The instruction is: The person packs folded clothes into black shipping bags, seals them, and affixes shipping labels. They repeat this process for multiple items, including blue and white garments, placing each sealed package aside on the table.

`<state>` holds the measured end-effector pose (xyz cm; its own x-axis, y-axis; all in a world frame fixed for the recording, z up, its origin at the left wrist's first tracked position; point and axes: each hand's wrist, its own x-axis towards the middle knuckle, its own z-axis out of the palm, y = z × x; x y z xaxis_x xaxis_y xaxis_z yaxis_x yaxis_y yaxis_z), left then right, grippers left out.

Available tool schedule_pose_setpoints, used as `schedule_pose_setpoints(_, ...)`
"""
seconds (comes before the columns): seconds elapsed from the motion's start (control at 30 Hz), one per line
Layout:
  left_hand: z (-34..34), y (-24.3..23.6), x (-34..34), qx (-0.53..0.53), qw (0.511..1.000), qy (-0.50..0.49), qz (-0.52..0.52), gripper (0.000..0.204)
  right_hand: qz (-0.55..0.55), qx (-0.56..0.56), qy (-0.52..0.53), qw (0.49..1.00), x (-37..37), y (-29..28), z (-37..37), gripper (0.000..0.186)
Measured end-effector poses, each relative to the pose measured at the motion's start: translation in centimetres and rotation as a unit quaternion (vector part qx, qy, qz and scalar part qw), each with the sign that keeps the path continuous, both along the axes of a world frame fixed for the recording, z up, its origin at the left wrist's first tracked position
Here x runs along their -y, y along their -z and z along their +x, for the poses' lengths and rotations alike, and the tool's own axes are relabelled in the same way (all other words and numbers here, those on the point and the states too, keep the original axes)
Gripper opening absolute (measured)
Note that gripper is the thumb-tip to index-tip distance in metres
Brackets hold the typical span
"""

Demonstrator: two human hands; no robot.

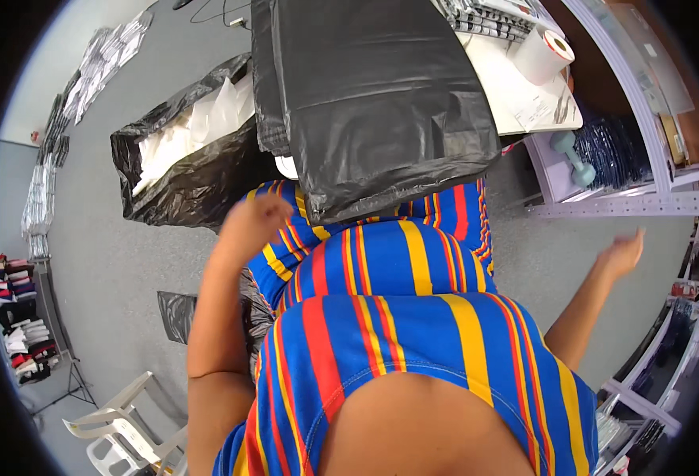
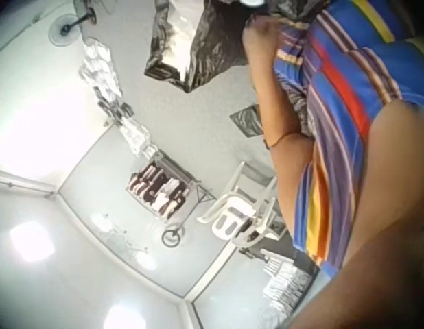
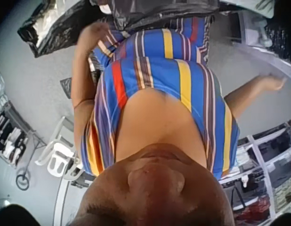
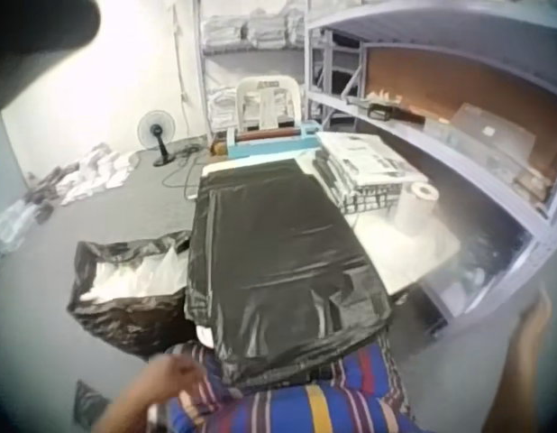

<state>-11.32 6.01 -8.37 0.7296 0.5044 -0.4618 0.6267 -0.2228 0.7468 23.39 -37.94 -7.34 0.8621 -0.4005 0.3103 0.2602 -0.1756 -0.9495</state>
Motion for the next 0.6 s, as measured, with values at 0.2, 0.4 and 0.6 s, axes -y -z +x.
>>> schedule_pose_setpoints(0.2, 8.5, -10.7, 5.2, 0.515, 0.822, 0.181, 0.161, 0.034, -0.048, 0.4, -0.443, 0.801, -24.2, -6.2, -12.5, 0.005)
schedule_pose_setpoints(0.4, 9.2, -8.9, 2.8, 0.673, 0.719, 0.03, 0.168, 0.019, -0.079, 0.42, -0.568, 0.703, -30.8, -9.4, -15.3, 0.02)
schedule_pose_setpoints(0.6, -1.1, -1.8, -18.8, 0.056, 0.814, -0.075, 0.573, 0.02, -0.061, 0.191, -0.512, 0.835, -27.1, -7.2, -11.7, 0.022)
